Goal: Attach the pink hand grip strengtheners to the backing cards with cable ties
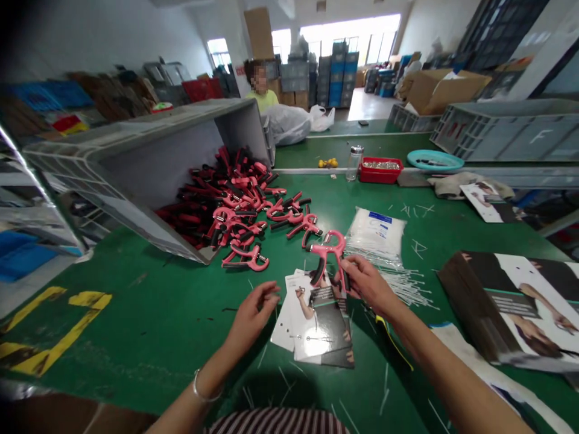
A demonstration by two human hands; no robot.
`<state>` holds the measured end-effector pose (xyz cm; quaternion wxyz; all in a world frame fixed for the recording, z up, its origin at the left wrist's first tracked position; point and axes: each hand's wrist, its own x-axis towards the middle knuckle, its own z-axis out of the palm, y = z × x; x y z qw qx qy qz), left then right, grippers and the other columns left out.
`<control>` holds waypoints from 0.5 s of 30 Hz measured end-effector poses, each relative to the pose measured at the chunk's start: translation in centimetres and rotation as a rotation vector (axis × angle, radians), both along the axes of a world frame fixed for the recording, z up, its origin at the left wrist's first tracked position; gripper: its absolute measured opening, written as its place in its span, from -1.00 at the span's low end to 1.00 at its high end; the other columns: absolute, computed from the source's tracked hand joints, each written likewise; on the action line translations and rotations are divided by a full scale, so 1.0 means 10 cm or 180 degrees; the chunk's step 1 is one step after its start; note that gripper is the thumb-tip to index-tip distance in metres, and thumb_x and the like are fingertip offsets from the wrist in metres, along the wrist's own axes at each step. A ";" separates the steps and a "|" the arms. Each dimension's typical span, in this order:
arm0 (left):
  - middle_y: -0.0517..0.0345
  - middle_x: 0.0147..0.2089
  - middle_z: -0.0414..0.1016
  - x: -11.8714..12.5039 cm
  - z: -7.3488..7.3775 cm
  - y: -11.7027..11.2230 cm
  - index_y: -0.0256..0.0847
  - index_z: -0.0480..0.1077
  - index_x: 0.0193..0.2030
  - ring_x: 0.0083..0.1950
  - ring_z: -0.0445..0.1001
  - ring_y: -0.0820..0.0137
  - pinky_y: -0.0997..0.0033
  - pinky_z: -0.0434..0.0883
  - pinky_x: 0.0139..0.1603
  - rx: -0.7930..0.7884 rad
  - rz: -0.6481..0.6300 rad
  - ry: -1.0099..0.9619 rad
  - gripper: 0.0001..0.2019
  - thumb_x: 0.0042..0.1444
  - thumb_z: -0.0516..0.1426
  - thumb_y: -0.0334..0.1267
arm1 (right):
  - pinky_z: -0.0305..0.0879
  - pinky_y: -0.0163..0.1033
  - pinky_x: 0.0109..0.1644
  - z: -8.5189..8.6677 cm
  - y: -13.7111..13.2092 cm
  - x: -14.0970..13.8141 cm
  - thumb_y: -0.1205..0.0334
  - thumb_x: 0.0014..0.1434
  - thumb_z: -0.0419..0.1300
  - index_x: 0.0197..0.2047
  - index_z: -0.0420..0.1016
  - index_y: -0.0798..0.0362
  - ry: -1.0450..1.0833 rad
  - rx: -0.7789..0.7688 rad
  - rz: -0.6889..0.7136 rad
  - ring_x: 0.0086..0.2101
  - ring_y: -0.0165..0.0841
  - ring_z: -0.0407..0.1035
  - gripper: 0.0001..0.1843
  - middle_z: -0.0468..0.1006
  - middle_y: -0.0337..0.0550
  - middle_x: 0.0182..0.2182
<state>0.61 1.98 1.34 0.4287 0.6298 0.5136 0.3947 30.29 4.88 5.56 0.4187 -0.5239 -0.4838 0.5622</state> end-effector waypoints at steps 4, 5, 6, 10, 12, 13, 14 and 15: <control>-0.08 0.20 0.33 0.21 0.18 0.21 -0.11 0.18 0.32 0.02 0.47 0.33 0.23 0.40 0.11 0.0546 -0.0510 0.0187 -0.48 0.23 0.13 -0.24 | -0.11 -0.46 -0.68 -0.05 -0.36 -0.25 -0.14 0.24 0.15 -0.18 0.26 0.02 0.0590 -0.0537 0.0495 -0.65 -0.56 0.14 -0.62 0.55 -0.20 -0.40; -0.04 0.15 0.36 0.24 0.19 0.25 -0.11 0.23 0.30 -0.01 0.47 0.34 0.25 0.40 0.09 0.0608 -0.0609 0.0286 -0.52 0.23 0.13 -0.25 | -0.11 -0.47 -0.68 -0.08 -0.40 -0.30 -0.15 0.23 0.16 -0.18 0.25 0.02 0.0648 -0.0609 0.0543 -0.65 -0.56 0.14 -0.61 0.54 -0.20 -0.41; 0.00 0.08 0.40 0.25 0.19 0.27 -0.11 0.30 0.25 -0.04 0.46 0.34 0.28 0.41 0.05 0.0651 -0.0679 0.0390 -0.57 0.24 0.13 -0.25 | -0.10 -0.47 -0.68 -0.10 -0.42 -0.33 -0.16 0.23 0.16 -0.19 0.24 0.02 0.0665 -0.0665 0.0579 -0.64 -0.55 0.16 -0.60 0.54 -0.20 -0.41; 0.08 -0.10 0.46 0.23 0.00 0.18 -0.14 0.42 0.07 -0.16 0.43 0.37 0.34 0.40 -0.09 0.0618 -0.0640 0.0649 -0.73 0.24 0.13 -0.26 | -0.03 -0.43 -0.67 -0.20 -0.40 -0.29 -0.19 0.26 0.08 -0.18 0.24 0.01 0.0296 -0.0798 0.0905 -0.65 -0.51 0.19 -0.60 0.54 -0.20 -0.42; 0.09 -0.13 0.48 0.23 -0.12 0.03 -0.15 0.43 0.03 -0.16 0.43 0.35 0.30 0.39 -0.05 0.0560 -0.0610 0.0759 -0.77 0.24 0.13 -0.27 | 0.06 -0.37 -0.62 -0.26 -0.39 -0.22 -0.19 0.29 0.02 -0.19 0.28 0.01 -0.0280 -0.0671 0.1162 -0.65 -0.48 0.20 -0.60 0.53 -0.21 -0.44; 0.09 -0.14 0.49 0.23 -0.18 -0.06 -0.14 0.43 0.00 -0.14 0.42 0.33 0.26 0.37 -0.02 0.0559 -0.0648 0.0844 -0.79 0.23 0.14 -0.27 | 0.13 -0.34 -0.57 -0.28 -0.40 -0.18 -0.18 0.31 0.01 -0.22 0.31 0.02 -0.0704 -0.0508 0.1248 -0.62 -0.45 0.24 -0.60 0.53 -0.19 -0.44; 0.09 -0.14 0.50 0.25 -0.22 -0.14 -0.13 0.44 -0.02 -0.11 0.42 0.30 0.23 0.36 0.01 0.0575 -0.0710 0.0945 -0.81 0.23 0.15 -0.26 | 0.21 -0.29 -0.48 -0.32 -0.44 -0.14 -0.16 0.32 -0.01 -0.26 0.35 0.02 -0.1197 -0.0297 0.1245 -0.57 -0.40 0.30 -0.59 0.52 -0.17 -0.43; 0.08 -0.13 0.51 0.26 -0.25 -0.22 -0.12 0.45 -0.04 -0.08 0.41 0.27 0.20 0.34 0.03 0.0603 -0.0775 0.1053 -0.82 0.23 0.15 -0.25 | 0.26 -0.25 -0.38 -0.35 -0.49 -0.10 -0.13 0.33 -0.02 -0.29 0.38 0.03 -0.1702 -0.0063 0.1157 -0.50 -0.35 0.35 -0.59 0.52 -0.14 -0.41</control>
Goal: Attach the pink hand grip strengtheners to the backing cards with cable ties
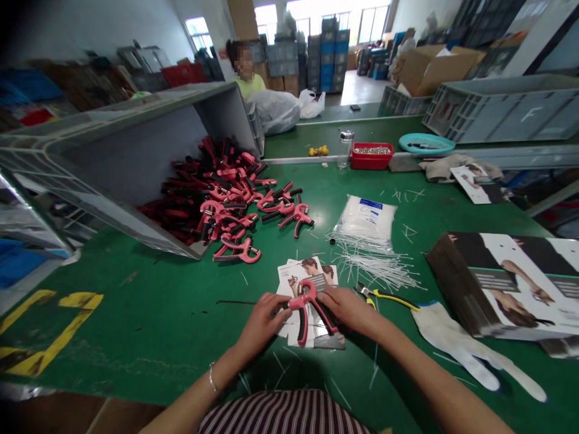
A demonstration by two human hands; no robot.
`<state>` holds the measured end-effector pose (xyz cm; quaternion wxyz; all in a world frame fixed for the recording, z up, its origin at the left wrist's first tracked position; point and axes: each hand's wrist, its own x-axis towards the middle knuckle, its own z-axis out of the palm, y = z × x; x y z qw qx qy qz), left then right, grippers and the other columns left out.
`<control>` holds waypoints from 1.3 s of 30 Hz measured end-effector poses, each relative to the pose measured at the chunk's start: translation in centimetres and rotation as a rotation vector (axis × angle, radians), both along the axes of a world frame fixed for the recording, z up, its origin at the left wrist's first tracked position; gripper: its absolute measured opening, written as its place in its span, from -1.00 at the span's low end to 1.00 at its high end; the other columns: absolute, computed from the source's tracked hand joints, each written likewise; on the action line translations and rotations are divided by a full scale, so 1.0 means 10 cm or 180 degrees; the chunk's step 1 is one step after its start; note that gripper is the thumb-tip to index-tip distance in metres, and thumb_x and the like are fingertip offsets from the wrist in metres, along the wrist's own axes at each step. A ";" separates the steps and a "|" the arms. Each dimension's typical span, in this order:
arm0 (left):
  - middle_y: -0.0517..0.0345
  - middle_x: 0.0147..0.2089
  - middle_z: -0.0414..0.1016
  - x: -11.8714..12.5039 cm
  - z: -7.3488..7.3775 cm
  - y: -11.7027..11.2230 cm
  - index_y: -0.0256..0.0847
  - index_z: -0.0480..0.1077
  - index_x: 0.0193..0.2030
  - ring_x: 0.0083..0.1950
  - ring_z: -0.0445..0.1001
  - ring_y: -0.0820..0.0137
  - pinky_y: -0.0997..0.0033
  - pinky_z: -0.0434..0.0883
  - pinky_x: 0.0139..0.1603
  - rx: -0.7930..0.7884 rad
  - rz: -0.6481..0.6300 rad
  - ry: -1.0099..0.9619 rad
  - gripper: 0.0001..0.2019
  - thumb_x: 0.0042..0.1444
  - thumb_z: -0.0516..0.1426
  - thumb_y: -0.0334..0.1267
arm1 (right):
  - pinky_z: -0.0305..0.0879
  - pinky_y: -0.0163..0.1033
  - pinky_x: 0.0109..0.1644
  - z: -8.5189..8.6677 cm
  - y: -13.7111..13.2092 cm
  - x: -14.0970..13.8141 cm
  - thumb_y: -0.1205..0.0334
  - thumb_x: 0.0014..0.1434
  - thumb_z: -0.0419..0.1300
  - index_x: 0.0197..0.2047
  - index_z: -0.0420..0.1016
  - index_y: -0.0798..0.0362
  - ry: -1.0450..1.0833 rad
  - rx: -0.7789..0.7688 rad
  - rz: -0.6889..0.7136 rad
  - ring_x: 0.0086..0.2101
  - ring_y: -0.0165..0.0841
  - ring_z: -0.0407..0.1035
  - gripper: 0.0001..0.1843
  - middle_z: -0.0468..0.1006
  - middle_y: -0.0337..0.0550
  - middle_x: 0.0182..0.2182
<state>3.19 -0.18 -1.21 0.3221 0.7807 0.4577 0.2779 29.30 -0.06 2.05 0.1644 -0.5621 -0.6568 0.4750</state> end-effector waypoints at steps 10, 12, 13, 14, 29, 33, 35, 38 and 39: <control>0.04 -0.06 0.45 0.10 -0.16 0.22 -0.13 0.41 -0.02 0.00 0.35 0.24 0.18 0.30 0.08 0.0355 -0.0019 0.0286 -0.82 0.29 0.08 -0.26 | 0.28 -0.09 0.09 -0.30 -0.50 -0.04 0.14 0.25 0.19 0.06 0.36 0.00 -0.0251 0.1062 -0.0112 -0.03 -0.19 0.34 -0.67 0.41 -0.02 -0.03; 0.03 -0.06 0.46 0.10 -0.19 0.53 -0.15 0.42 -0.02 0.00 0.36 0.24 0.19 0.31 0.08 0.0454 -0.0076 0.0208 -0.83 0.27 0.10 -0.28 | 0.31 -0.11 0.03 -0.34 -0.23 -0.11 0.15 0.20 0.24 0.02 0.40 0.04 -0.0185 0.1203 -0.0141 -0.08 -0.19 0.35 -0.67 0.43 -0.02 -0.08; 0.03 -0.07 0.46 0.09 -0.19 0.68 -0.16 0.43 -0.04 0.00 0.37 0.24 0.20 0.31 0.08 0.0493 -0.0101 0.0152 -0.83 0.26 0.11 -0.28 | 0.32 -0.12 -0.01 -0.35 -0.07 -0.12 0.16 0.18 0.26 0.00 0.42 0.06 -0.0193 0.1265 -0.0188 -0.12 -0.20 0.36 -0.67 0.44 -0.02 -0.10; 0.03 -0.08 0.46 0.07 -0.20 0.82 -0.16 0.44 -0.04 -0.01 0.38 0.25 0.20 0.32 0.07 0.0504 -0.0158 0.0113 -0.83 0.25 0.13 -0.27 | 0.33 -0.14 -0.05 -0.36 0.09 -0.13 0.17 0.17 0.26 -0.02 0.43 0.08 -0.0228 0.1269 -0.0212 -0.16 -0.22 0.38 -0.68 0.46 -0.03 -0.13; 0.04 -0.09 0.48 0.08 -0.23 1.22 -0.14 0.46 -0.03 -0.01 0.41 0.26 0.21 0.33 0.08 0.0633 -0.0487 0.0087 -0.81 0.26 0.13 -0.21 | 0.26 -0.23 0.01 -0.11 0.97 -0.49 0.24 0.37 -0.01 -0.14 0.58 0.10 -0.1914 0.1449 -0.0175 -0.08 -0.23 0.41 -0.68 0.45 0.07 -0.08; 0.05 -0.08 0.47 0.08 -0.25 1.18 -0.13 0.44 -0.01 -0.01 0.39 0.25 0.21 0.32 0.06 0.0649 -0.0363 0.0074 -0.80 0.26 0.13 -0.21 | 0.29 -0.21 -0.06 -0.18 1.17 -0.51 0.32 0.33 0.01 -0.19 0.58 0.20 -0.2059 0.1284 -0.0149 -0.13 -0.19 0.44 -0.70 0.47 0.16 -0.12; 0.04 -0.07 0.45 0.08 -0.28 1.15 -0.13 0.44 0.00 -0.01 0.38 0.25 0.20 0.32 0.06 0.0646 -0.0285 0.0073 -0.80 0.26 0.12 -0.23 | 0.30 -0.23 -0.09 -0.20 1.24 -0.49 0.29 0.31 0.06 -0.23 0.58 0.20 -0.2045 0.1246 -0.0108 -0.14 -0.20 0.44 -0.72 0.48 0.15 -0.14; 0.05 -0.07 0.45 0.08 -0.31 1.11 -0.14 0.43 0.01 -0.01 0.37 0.25 0.20 0.31 0.07 0.0618 -0.0253 0.0063 -0.79 0.26 0.12 -0.25 | 0.29 -0.27 -0.09 -0.20 1.27 -0.44 0.24 0.29 0.11 -0.28 0.55 0.18 -0.1906 0.1278 0.0011 -0.15 -0.24 0.42 -0.75 0.48 0.10 -0.18; 0.05 -0.07 0.44 0.08 -0.32 1.10 -0.14 0.43 0.01 -0.01 0.36 0.25 0.20 0.31 0.07 0.0607 -0.0246 0.0053 -0.80 0.26 0.12 -0.26 | 0.29 -0.28 -0.08 -0.19 1.26 -0.42 0.23 0.30 0.11 -0.28 0.54 0.18 -0.1839 0.1312 0.0043 -0.15 -0.26 0.41 -0.76 0.48 0.08 -0.18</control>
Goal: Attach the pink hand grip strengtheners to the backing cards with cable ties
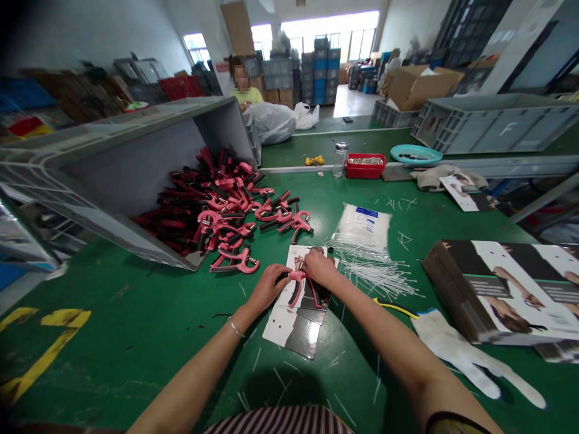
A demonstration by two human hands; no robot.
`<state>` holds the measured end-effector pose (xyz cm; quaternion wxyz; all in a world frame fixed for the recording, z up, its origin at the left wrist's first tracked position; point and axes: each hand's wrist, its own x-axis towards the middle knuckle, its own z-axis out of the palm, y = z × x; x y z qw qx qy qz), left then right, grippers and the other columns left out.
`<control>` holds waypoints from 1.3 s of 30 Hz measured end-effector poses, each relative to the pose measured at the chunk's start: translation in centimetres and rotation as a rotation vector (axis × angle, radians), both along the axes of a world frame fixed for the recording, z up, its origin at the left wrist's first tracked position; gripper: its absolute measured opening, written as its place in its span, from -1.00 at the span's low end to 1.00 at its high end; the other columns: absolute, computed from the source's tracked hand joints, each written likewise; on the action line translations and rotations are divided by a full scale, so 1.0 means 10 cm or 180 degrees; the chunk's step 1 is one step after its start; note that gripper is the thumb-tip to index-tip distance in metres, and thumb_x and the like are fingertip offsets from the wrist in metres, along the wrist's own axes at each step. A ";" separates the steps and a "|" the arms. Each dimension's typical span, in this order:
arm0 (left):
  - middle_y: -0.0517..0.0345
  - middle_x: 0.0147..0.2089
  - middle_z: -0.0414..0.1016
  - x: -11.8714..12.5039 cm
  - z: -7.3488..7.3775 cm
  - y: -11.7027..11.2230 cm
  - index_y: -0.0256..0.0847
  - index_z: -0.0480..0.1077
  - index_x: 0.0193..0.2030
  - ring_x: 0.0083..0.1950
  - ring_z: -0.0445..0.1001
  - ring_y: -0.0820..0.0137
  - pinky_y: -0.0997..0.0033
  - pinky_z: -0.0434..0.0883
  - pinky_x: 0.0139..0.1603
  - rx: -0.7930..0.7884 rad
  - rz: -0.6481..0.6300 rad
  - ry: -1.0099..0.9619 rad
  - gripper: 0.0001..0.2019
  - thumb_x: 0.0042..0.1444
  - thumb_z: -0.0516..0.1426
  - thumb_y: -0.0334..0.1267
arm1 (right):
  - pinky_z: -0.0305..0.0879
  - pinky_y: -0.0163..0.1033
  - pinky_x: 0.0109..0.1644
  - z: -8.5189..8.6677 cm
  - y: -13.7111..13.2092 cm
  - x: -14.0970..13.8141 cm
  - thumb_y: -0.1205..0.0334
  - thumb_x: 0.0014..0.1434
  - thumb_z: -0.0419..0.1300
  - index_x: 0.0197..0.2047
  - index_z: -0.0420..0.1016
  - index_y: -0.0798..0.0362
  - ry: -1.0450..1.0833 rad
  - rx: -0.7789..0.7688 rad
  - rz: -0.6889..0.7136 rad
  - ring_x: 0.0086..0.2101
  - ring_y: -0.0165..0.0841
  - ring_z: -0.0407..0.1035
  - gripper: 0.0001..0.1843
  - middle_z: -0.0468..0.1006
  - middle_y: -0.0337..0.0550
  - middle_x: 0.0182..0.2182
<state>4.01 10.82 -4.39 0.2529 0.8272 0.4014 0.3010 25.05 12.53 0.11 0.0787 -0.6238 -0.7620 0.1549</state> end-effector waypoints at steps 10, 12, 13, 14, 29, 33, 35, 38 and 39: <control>0.03 -0.04 0.46 -0.02 0.18 -0.05 -0.13 0.45 0.04 0.01 0.36 0.24 0.16 0.29 0.09 -0.0090 0.0090 0.0069 -0.76 0.30 0.06 -0.22 | 0.26 -0.17 0.03 0.00 -0.32 0.18 0.25 0.34 0.04 -0.12 0.48 0.04 0.1154 0.0583 0.0145 -0.11 -0.27 0.37 -0.80 0.47 -0.07 -0.16; 0.04 -0.06 0.48 0.03 0.27 0.01 -0.11 0.47 0.03 0.01 0.36 0.24 0.16 0.28 0.10 0.0019 0.0240 0.0000 -0.75 0.32 0.03 -0.27 | 0.26 -0.11 0.02 -0.05 -0.50 0.24 0.25 0.32 0.07 -0.06 0.48 0.03 0.1458 0.0648 0.0121 -0.13 -0.24 0.36 -0.80 0.50 -0.07 -0.17; 0.05 -0.07 0.48 0.08 0.31 0.05 -0.10 0.48 0.03 0.00 0.36 0.25 0.17 0.28 0.10 0.0034 0.0234 -0.0042 -0.74 0.32 0.02 -0.29 | 0.25 -0.10 0.03 -0.07 -0.59 0.25 0.25 0.31 0.08 -0.06 0.49 0.02 0.1518 0.0614 0.0153 -0.13 -0.23 0.36 -0.80 0.52 -0.08 -0.18; 0.07 -0.09 0.48 0.13 0.33 0.09 -0.09 0.50 0.02 -0.01 0.37 0.25 0.19 0.29 0.08 0.0011 0.0178 -0.0068 -0.74 0.31 0.03 -0.30 | 0.24 -0.10 0.03 -0.09 -0.69 0.26 0.25 0.30 0.10 -0.08 0.50 0.02 0.1545 0.0566 0.0208 -0.14 -0.22 0.36 -0.81 0.53 -0.09 -0.20; 0.09 -0.18 0.51 0.49 0.12 0.15 -0.15 0.57 -0.25 -0.05 0.45 0.30 0.26 0.38 0.06 -0.0891 -0.0007 -0.0762 -0.87 0.12 0.18 -0.40 | 0.20 -0.09 0.05 -0.19 -0.72 0.06 0.33 0.29 0.14 -0.17 0.51 0.00 0.1674 0.0684 0.0312 -0.12 -0.23 0.36 -0.88 0.56 -0.14 -0.19; 0.07 -0.17 0.51 0.48 0.12 0.12 -0.15 0.57 -0.26 -0.05 0.46 0.28 0.24 0.38 0.08 -0.0951 0.0012 -0.0899 -0.90 0.13 0.20 -0.35 | 0.16 -0.05 0.09 -0.18 -0.74 0.06 0.32 0.27 0.17 -0.21 0.51 -0.01 0.1606 0.0741 0.0406 -0.10 -0.21 0.37 -0.91 0.59 -0.15 -0.18; 0.07 -0.16 0.51 0.48 0.10 0.11 -0.14 0.56 -0.25 -0.03 0.46 0.29 0.23 0.37 0.09 -0.0947 0.0038 -0.0963 -0.90 0.15 0.19 -0.34 | 0.16 -0.05 0.08 -0.17 -0.74 0.05 0.32 0.27 0.17 -0.22 0.52 -0.01 0.1585 0.0735 0.0362 -0.12 -0.21 0.38 -0.90 0.59 -0.15 -0.19; 0.07 -0.14 0.50 0.48 0.04 0.09 -0.13 0.57 -0.24 0.00 0.46 0.28 0.22 0.36 0.12 -0.0877 0.0075 -0.1059 -0.89 0.15 0.19 -0.34 | 0.16 -0.05 0.07 -0.17 -0.73 0.04 0.30 0.27 0.17 -0.21 0.53 -0.01 0.1530 0.0670 0.0397 -0.14 -0.22 0.37 -0.90 0.59 -0.14 -0.20; 0.08 -0.13 0.50 0.48 0.03 0.09 -0.13 0.57 -0.23 0.00 0.46 0.28 0.22 0.36 0.13 -0.0855 0.0085 -0.1079 -0.89 0.15 0.19 -0.35 | 0.16 -0.05 0.07 -0.18 -0.73 0.04 0.28 0.27 0.18 -0.23 0.54 -0.01 0.1546 0.0652 0.0403 -0.15 -0.22 0.37 -0.91 0.59 -0.15 -0.21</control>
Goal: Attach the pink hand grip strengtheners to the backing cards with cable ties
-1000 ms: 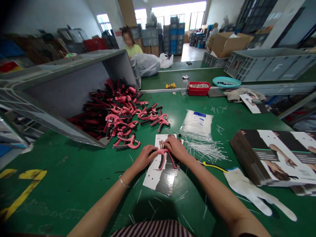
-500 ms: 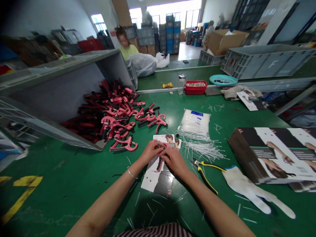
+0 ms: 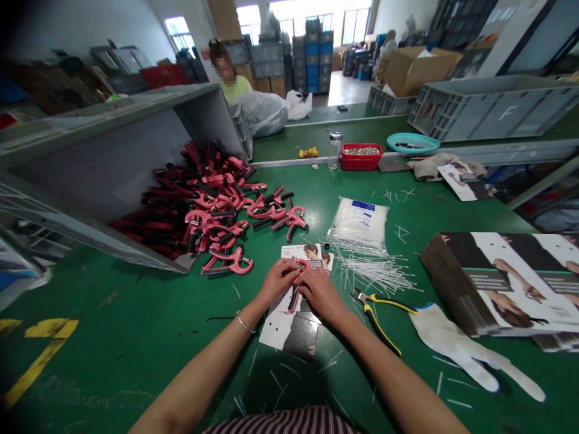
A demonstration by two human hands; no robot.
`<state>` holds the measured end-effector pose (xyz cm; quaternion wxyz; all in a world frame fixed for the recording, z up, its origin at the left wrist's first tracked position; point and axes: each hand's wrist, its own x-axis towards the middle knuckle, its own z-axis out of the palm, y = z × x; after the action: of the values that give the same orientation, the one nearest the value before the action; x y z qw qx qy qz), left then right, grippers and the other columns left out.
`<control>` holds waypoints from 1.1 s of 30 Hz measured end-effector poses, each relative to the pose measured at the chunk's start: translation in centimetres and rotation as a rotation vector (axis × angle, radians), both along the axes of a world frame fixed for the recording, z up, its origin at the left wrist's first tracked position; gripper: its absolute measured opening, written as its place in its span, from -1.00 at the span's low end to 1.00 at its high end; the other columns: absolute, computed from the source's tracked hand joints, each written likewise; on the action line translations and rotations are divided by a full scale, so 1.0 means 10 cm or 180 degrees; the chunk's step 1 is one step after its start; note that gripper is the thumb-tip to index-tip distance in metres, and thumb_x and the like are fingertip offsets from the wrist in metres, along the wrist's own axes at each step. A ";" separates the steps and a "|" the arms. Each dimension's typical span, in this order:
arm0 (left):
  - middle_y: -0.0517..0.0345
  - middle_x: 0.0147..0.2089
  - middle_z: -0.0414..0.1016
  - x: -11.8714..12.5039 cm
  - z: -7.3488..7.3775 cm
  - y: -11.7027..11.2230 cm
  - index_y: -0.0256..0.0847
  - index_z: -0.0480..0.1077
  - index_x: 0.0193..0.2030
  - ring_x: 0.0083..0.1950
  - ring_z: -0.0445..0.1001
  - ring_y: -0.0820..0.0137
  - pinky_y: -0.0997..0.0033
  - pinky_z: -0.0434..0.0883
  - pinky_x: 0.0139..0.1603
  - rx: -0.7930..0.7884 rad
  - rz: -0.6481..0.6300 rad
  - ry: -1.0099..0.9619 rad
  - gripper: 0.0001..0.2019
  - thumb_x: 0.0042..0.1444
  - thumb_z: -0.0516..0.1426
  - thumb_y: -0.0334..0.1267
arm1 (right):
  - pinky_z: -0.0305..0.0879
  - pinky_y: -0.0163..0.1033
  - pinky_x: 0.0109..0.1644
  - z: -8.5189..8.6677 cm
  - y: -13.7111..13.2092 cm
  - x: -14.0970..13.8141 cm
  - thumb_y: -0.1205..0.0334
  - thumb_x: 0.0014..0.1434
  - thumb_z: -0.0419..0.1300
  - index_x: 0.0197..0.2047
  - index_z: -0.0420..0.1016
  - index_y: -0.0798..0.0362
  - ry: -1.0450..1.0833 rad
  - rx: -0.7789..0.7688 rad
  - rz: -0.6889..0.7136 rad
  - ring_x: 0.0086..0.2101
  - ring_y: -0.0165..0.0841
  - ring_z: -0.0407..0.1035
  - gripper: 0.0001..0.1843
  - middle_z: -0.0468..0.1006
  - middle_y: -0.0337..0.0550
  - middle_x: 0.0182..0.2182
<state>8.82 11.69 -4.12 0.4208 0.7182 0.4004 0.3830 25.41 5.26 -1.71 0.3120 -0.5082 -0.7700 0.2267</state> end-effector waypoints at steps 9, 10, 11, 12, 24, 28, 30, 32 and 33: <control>0.10 -0.15 0.49 0.04 -0.01 -0.08 -0.13 0.56 -0.25 -0.04 0.46 0.30 0.24 0.37 0.08 -0.0072 0.0207 -0.0055 -0.90 0.14 0.20 -0.35 | 0.01 0.09 0.23 -0.19 0.07 0.00 0.04 0.24 0.18 -0.32 0.60 -0.03 0.0521 -0.0153 -0.1049 0.12 -0.12 0.23 -0.75 0.45 -0.06 0.06; 0.10 -0.15 0.49 0.05 -0.01 -0.08 -0.13 0.56 -0.25 -0.05 0.46 0.30 0.24 0.38 0.08 -0.0092 0.0254 -0.0066 -0.90 0.14 0.20 -0.35 | -0.01 0.10 0.24 -0.21 0.07 0.01 0.04 0.24 0.18 -0.32 0.59 -0.02 0.0501 -0.0146 -0.0982 0.15 -0.10 0.20 -0.75 0.41 -0.07 0.11; 0.10 -0.15 0.49 0.06 -0.02 -0.09 -0.13 0.56 -0.25 -0.05 0.46 0.31 0.24 0.38 0.08 -0.0105 0.0309 -0.0074 -0.90 0.14 0.20 -0.34 | -0.01 0.12 0.24 -0.22 0.07 0.02 0.05 0.24 0.18 -0.32 0.59 -0.02 0.0478 -0.0126 -0.0902 0.18 -0.09 0.18 -0.76 0.38 -0.07 0.15; 0.10 -0.14 0.49 0.07 -0.03 -0.09 -0.13 0.56 -0.25 -0.04 0.46 0.30 0.24 0.38 0.08 -0.0107 0.0363 -0.0080 -0.90 0.14 0.20 -0.34 | -0.02 0.12 0.25 -0.23 0.07 0.03 0.05 0.23 0.18 -0.33 0.58 -0.01 0.0457 -0.0107 -0.0823 0.20 -0.08 0.15 -0.76 0.36 -0.07 0.19; 0.10 -0.16 0.50 0.09 0.02 -0.14 -0.11 0.58 -0.25 -0.02 0.43 0.28 0.20 0.34 0.11 0.0005 0.0396 -0.0024 -0.86 0.12 0.20 -0.39 | -0.02 0.09 0.25 -0.27 0.08 0.08 0.12 0.21 0.21 -0.34 0.57 0.02 0.0335 -0.0192 -0.0631 0.21 -0.09 0.15 -0.81 0.36 -0.04 0.19; 0.10 -0.15 0.50 0.08 -0.02 -0.15 -0.11 0.58 -0.26 0.00 0.43 0.28 0.20 0.34 0.11 0.0008 0.0416 -0.0020 -0.89 0.13 0.21 -0.36 | -0.02 0.09 0.25 -0.23 0.07 0.06 0.15 0.21 0.21 -0.36 0.56 0.02 0.0353 -0.0209 -0.0645 0.19 -0.10 0.17 -0.82 0.38 -0.05 0.17; 0.09 -0.15 0.50 0.07 -0.04 -0.15 -0.11 0.58 -0.25 0.00 0.44 0.27 0.20 0.34 0.11 -0.0008 0.0453 -0.0044 -0.89 0.13 0.21 -0.35 | -0.02 0.10 0.25 -0.21 0.07 0.06 0.15 0.21 0.21 -0.38 0.55 0.02 0.0341 -0.0247 -0.0638 0.19 -0.10 0.16 -0.82 0.38 -0.06 0.17; 0.08 -0.15 0.49 0.07 -0.05 -0.14 -0.12 0.58 -0.26 -0.01 0.44 0.28 0.21 0.35 0.10 -0.0023 0.0474 -0.0087 -0.90 0.12 0.21 -0.35 | -0.04 0.10 0.26 -0.20 0.07 0.06 0.15 0.21 0.21 -0.39 0.56 0.02 0.0317 -0.0295 -0.0621 0.20 -0.09 0.15 -0.81 0.37 -0.07 0.17; 0.08 -0.16 0.49 0.08 -0.05 -0.14 -0.13 0.58 -0.26 -0.02 0.44 0.28 0.21 0.35 0.09 -0.0026 0.0478 -0.0104 -0.90 0.12 0.22 -0.35 | -0.04 0.10 0.26 -0.20 0.07 0.06 0.15 0.21 0.21 -0.39 0.56 0.02 0.0306 -0.0317 -0.0616 0.20 -0.09 0.14 -0.81 0.36 -0.07 0.18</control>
<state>9.59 10.25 -4.63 0.4004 0.6781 0.4478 0.4235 26.02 6.00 -3.67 0.3433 -0.5836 -0.6893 0.2576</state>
